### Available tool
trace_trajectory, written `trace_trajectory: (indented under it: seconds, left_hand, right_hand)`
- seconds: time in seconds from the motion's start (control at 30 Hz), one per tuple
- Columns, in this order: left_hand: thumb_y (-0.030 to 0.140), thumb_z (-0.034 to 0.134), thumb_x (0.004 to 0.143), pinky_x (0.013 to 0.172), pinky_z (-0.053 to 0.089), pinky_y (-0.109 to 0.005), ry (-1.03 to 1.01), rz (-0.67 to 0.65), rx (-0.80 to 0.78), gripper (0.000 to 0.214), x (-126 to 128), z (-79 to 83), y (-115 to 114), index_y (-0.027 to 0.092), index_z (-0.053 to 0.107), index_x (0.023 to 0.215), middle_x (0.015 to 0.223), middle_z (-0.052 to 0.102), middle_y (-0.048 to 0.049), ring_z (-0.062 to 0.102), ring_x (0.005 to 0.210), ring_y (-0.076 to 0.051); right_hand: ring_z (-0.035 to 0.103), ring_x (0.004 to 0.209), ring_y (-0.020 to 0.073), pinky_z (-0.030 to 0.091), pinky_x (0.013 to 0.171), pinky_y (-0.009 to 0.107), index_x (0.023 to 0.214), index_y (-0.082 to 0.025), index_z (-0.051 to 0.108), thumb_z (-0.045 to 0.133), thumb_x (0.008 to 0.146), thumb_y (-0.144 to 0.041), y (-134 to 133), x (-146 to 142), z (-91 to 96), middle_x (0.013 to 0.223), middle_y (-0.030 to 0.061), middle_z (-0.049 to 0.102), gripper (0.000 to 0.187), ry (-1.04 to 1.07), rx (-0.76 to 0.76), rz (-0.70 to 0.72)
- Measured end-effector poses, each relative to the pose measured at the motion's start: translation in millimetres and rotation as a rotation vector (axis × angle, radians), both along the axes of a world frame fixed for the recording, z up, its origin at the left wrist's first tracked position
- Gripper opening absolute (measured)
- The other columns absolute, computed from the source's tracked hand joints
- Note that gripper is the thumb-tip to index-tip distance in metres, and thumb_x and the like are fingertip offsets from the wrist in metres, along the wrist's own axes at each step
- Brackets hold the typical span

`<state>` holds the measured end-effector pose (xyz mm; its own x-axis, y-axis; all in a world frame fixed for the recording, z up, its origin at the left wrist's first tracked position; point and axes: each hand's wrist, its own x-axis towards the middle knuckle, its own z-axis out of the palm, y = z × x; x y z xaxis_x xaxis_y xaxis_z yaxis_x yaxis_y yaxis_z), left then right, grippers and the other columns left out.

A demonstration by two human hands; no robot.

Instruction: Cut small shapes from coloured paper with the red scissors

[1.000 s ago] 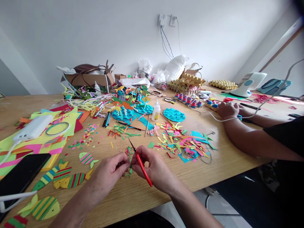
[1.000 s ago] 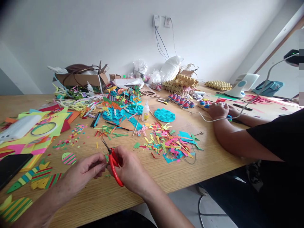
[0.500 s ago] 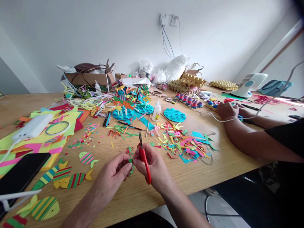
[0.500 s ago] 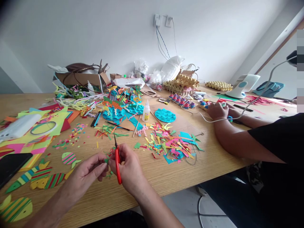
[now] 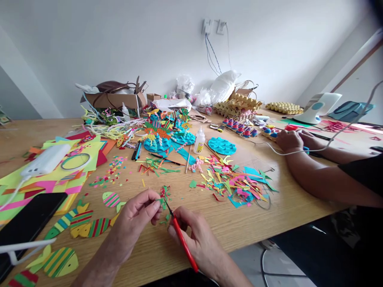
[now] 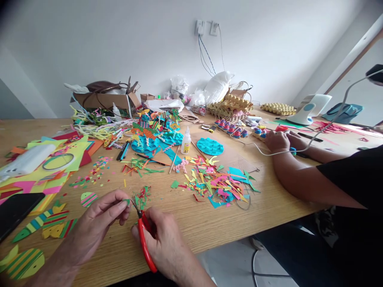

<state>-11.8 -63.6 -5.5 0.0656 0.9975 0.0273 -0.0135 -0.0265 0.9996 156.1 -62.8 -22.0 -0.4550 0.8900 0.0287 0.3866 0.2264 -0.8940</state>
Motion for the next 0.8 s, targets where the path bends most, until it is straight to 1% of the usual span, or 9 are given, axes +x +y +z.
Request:
trace_trajectory:
  seconds: [0.23,0.37,0.53,0.67,0.8]
  left_hand:
    - [0.024,0.054,0.081,0.057,0.043,-0.023,-0.034,-0.014,-0.010,0.014,3.0,3.2,-1.6,0.017,0.061,0.071,0.061,0.054,0.0017,0.050,0.060,-0.013]
    - [0.024,0.054,0.081,0.057,0.044,-0.023,-0.047,-0.017,-0.015,0.014,4.7,2.0,-2.3,0.017,0.061,0.070,0.061,0.055,0.0019,0.051,0.060,-0.013]
    - [0.024,0.053,0.082,0.057,0.045,-0.022,-0.059,-0.028,-0.016,0.015,7.1,-0.1,-2.3,0.018,0.060,0.070,0.060,0.055,0.0029,0.050,0.059,-0.012]
    - [0.024,0.052,0.083,0.057,0.045,-0.022,-0.055,-0.030,-0.019,0.015,7.2,-0.5,-2.1,0.018,0.059,0.071,0.061,0.055,0.0032,0.050,0.059,-0.012]
    - [0.024,0.051,0.083,0.058,0.045,-0.022,-0.043,-0.043,-0.020,0.016,6.4,-0.7,-2.4,0.018,0.059,0.071,0.061,0.055,0.0033,0.051,0.059,-0.012]
  right_hand:
    - [0.037,0.055,0.0093,0.028,0.050,0.020,0.068,-0.017,0.049,0.050,0.082,-0.029,-1.5,-5.1,-0.6,0.059,-0.0051,0.041,0.018,0.046,0.000,0.008]
    - [0.035,0.054,0.0096,0.027,0.049,0.020,0.067,-0.017,0.050,0.050,0.081,-0.033,-1.2,-7.1,0.1,0.057,-0.0050,0.039,0.021,0.082,-0.012,0.003]
    - [0.036,0.056,0.0099,0.030,0.051,0.020,0.069,-0.015,0.054,0.049,0.083,-0.038,-0.7,-9.2,1.3,0.060,-0.0034,0.043,0.028,0.118,-0.027,-0.009]
    - [0.034,0.055,0.0097,0.029,0.050,0.020,0.067,-0.015,0.052,0.050,0.083,-0.041,-0.7,-10.5,-0.9,0.059,-0.0032,0.042,0.030,0.131,-0.036,-0.025]
    - [0.031,0.054,0.0092,0.026,0.048,0.020,0.064,-0.017,0.048,0.050,0.082,-0.042,-0.5,-11.7,-6.1,0.058,-0.0044,0.037,0.031,0.153,-0.034,-0.039]
